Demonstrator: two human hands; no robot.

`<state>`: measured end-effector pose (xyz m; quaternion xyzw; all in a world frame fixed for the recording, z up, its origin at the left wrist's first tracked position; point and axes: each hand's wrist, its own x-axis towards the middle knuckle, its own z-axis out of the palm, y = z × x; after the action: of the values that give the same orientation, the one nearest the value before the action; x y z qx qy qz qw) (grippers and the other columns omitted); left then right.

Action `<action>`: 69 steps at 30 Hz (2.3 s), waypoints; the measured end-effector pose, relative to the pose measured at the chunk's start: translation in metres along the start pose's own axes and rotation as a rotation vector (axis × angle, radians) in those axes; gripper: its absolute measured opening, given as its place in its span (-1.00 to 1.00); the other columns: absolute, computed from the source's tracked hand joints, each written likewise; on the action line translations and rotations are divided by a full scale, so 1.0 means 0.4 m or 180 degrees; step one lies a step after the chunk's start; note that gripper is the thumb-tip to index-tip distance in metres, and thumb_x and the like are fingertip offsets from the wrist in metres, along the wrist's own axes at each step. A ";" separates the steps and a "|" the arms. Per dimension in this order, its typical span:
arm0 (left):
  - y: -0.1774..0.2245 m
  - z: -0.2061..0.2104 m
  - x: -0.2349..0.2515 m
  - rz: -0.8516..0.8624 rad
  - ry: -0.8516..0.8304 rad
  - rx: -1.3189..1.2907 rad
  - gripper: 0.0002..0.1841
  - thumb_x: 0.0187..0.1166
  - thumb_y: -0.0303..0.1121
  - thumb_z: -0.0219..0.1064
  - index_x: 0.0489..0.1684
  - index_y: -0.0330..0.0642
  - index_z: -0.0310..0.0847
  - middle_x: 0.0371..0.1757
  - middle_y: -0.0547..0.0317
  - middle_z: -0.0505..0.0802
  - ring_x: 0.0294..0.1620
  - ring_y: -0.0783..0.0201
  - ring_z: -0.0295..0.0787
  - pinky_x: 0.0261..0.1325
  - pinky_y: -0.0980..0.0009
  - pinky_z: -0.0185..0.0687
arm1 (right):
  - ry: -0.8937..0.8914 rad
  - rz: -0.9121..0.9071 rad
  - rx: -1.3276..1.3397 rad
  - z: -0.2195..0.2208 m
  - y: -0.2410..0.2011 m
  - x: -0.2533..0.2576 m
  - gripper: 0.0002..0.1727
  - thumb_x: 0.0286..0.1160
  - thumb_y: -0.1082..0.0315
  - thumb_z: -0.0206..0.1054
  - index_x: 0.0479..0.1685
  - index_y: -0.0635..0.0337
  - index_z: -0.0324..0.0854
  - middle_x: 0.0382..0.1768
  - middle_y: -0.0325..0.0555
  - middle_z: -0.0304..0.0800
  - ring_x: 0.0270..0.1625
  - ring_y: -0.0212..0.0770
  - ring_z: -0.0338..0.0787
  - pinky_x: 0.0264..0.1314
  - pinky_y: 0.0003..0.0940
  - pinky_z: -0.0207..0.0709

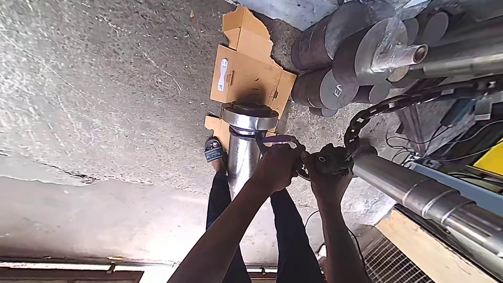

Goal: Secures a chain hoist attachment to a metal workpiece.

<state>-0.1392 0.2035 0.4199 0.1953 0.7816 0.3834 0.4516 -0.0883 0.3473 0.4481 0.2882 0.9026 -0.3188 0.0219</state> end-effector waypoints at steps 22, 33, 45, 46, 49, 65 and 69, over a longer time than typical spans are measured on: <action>-0.043 -0.047 -0.265 0.0360 0.1777 -0.2499 -0.34 0.40 -0.25 0.45 0.53 -0.33 0.43 0.49 -0.04 0.67 0.41 0.11 0.68 0.25 0.18 0.76 | -0.1005 -0.0517 0.2161 -0.011 -0.031 -0.134 -0.38 -0.14 0.29 0.83 0.00 0.25 0.66 -0.02 -0.25 0.84 0.11 -0.44 0.79 0.30 -0.44 0.71; 0.515 -0.179 -0.231 0.1043 0.0921 -0.0992 -0.54 0.45 -0.09 0.56 0.07 -0.33 0.74 -0.20 -0.05 0.87 -0.17 0.15 0.82 0.08 0.09 0.73 | -0.2323 -0.1248 0.0075 -0.190 -0.201 -0.208 -0.41 0.28 0.10 0.54 0.14 0.46 0.70 0.12 0.25 0.82 0.27 0.09 0.76 0.48 0.06 0.48; 0.772 -0.134 -0.613 0.1059 0.2237 -0.2742 -0.89 0.37 -0.47 0.43 -0.55 -0.19 0.70 -0.72 0.33 0.65 -0.73 0.48 0.50 -0.56 0.50 0.50 | -0.1810 0.0498 0.0151 -0.149 0.001 -0.252 -0.08 0.25 -0.05 0.61 0.63 0.23 0.41 0.43 0.28 0.65 0.50 0.25 0.62 0.52 0.26 0.44; 0.779 -0.125 -0.629 0.1031 0.2417 -0.2924 -0.85 0.35 -0.50 0.39 -0.63 -0.16 0.65 -0.77 0.35 0.58 -0.77 0.48 0.43 -0.59 0.49 0.44 | -0.1754 0.0341 0.0271 -0.169 -0.009 -0.244 -0.13 0.24 0.05 0.61 0.61 0.20 0.43 0.39 0.26 0.68 0.46 0.24 0.66 0.48 0.27 0.48; 0.807 -0.098 -0.657 0.1055 0.2862 -0.3045 -0.73 0.27 -0.57 0.25 -0.80 -0.03 0.44 -0.83 0.40 0.47 -0.81 0.47 0.37 -0.62 0.46 0.44 | -0.1685 0.0009 0.0589 -0.275 -0.024 -0.216 -0.20 0.26 0.22 0.58 0.61 0.20 0.46 0.49 0.24 0.61 0.56 0.21 0.57 0.62 0.19 0.38; 0.854 -0.008 -0.669 0.0610 0.4603 -0.3013 -0.72 0.55 -0.49 0.25 -0.59 0.06 0.43 -0.79 0.50 0.42 -0.78 0.50 0.33 -0.57 0.48 0.43 | 0.1264 -0.1598 0.2181 -1.407 -0.313 0.135 0.24 0.29 -0.09 0.56 0.83 0.43 -0.14 0.78 0.34 0.03 0.77 -0.01 0.28 0.63 -0.25 0.46; 0.900 0.002 -0.731 0.0125 0.4955 -0.2892 -0.95 0.64 -0.52 0.17 -0.23 -0.27 0.50 -0.66 0.37 0.55 -0.71 0.48 0.46 -0.55 0.48 0.56 | 0.1417 -0.1706 0.2000 -1.447 -0.427 0.278 0.28 0.16 -0.04 0.65 0.85 0.37 -0.08 0.74 0.23 0.25 0.72 -0.09 0.39 0.72 -0.25 0.35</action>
<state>-0.0025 0.2398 0.8616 -0.3036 0.6359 0.6867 -0.1784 -0.1886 0.6362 0.9799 0.0991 0.7878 -0.5015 -0.3437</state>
